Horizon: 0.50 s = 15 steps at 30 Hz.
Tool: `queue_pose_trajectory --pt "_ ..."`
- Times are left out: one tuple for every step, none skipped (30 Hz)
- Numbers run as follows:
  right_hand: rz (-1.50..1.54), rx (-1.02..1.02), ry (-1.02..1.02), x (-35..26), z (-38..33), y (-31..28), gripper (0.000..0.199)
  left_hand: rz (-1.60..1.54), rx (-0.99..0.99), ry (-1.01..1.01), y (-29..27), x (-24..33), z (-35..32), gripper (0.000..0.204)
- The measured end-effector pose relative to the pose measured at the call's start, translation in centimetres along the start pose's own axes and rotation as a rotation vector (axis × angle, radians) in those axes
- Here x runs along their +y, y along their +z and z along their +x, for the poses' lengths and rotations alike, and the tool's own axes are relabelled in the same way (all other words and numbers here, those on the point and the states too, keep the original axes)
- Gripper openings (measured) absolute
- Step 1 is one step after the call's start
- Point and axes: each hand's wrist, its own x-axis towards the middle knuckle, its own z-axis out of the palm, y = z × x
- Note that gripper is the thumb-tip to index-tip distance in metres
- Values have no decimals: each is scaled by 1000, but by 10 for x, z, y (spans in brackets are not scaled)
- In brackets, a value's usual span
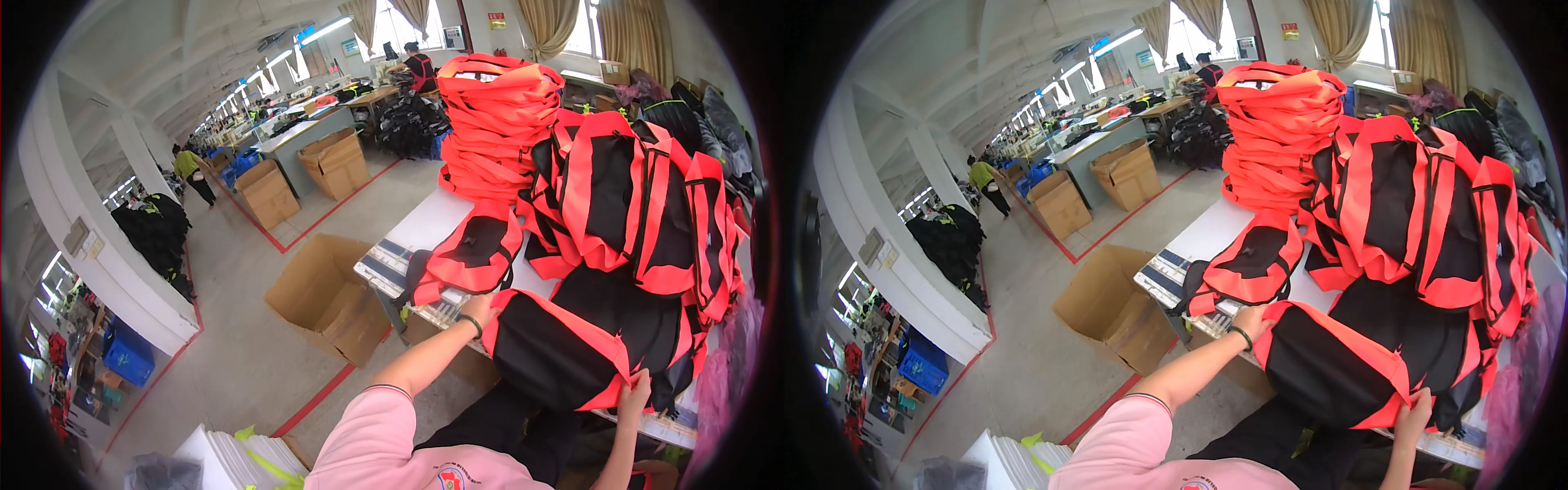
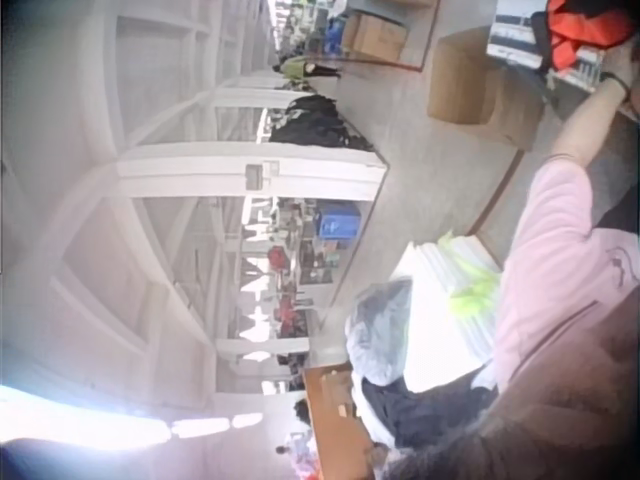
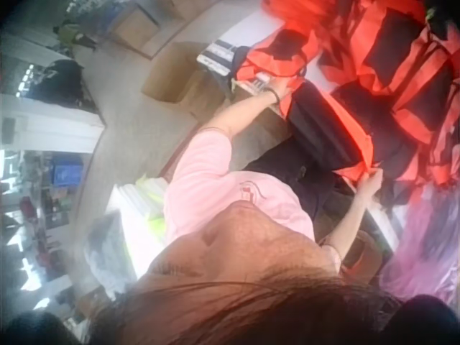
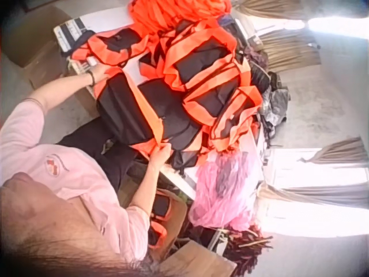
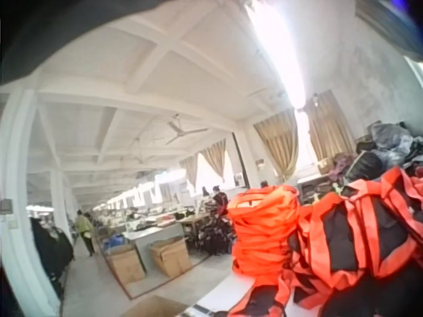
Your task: The person folds fabric life jacket covers by hand and places them one by one into a cardboard box.
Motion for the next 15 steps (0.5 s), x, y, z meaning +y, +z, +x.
queue_pose_trajectory --pt "-26 36 -20 5 1 2 22 16 1 -35 2 0 -2 36" --pt "-30 38 -19 10 0 2 22 31 2 -69 5 1 -4 35" --pt "-59 47 -5 8 1 3 22 34 4 -75 6 -5 -7 35" --pt "-87 55 9 6 1 3 23 14 -23 -82 7 -11 -8 35" --pt "-64 61 23 9 2 2 21 -5 -49 -89 8 -17 -10 36" --pt "-68 60 26 11 4 -2 21 -7 -54 -89 8 -17 -13 36" --pt "-39 60 46 12 6 -6 21 -108 -159 -123 7 -19 -17 38" --pt "-9 59 66 12 8 -10 20 -209 -264 -157 7 -20 -22 40" --pt "7 39 25 6 15 -14 16 -327 -335 -188 13 -36 -33 43" --pt "-4 70 -14 4 19 -27 8 -588 -461 -353 13 -18 -41 44" --pt "-25 119 -62 5 26 -41 5 -922 -656 -486 10 1 -54 45" --pt "-19 156 -128 -1 37 -51 4 -872 -797 -457 21 -8 -72 44" --pt "-54 175 -156 -8 49 -67 5 -958 -901 -314 33 -8 -95 42" --pt "-102 200 -175 -16 60 -89 6 -845 -1030 -173 31 12 -113 45" --pt "-92 193 -235 -29 73 -110 7 -770 -1183 43 28 26 -126 41"
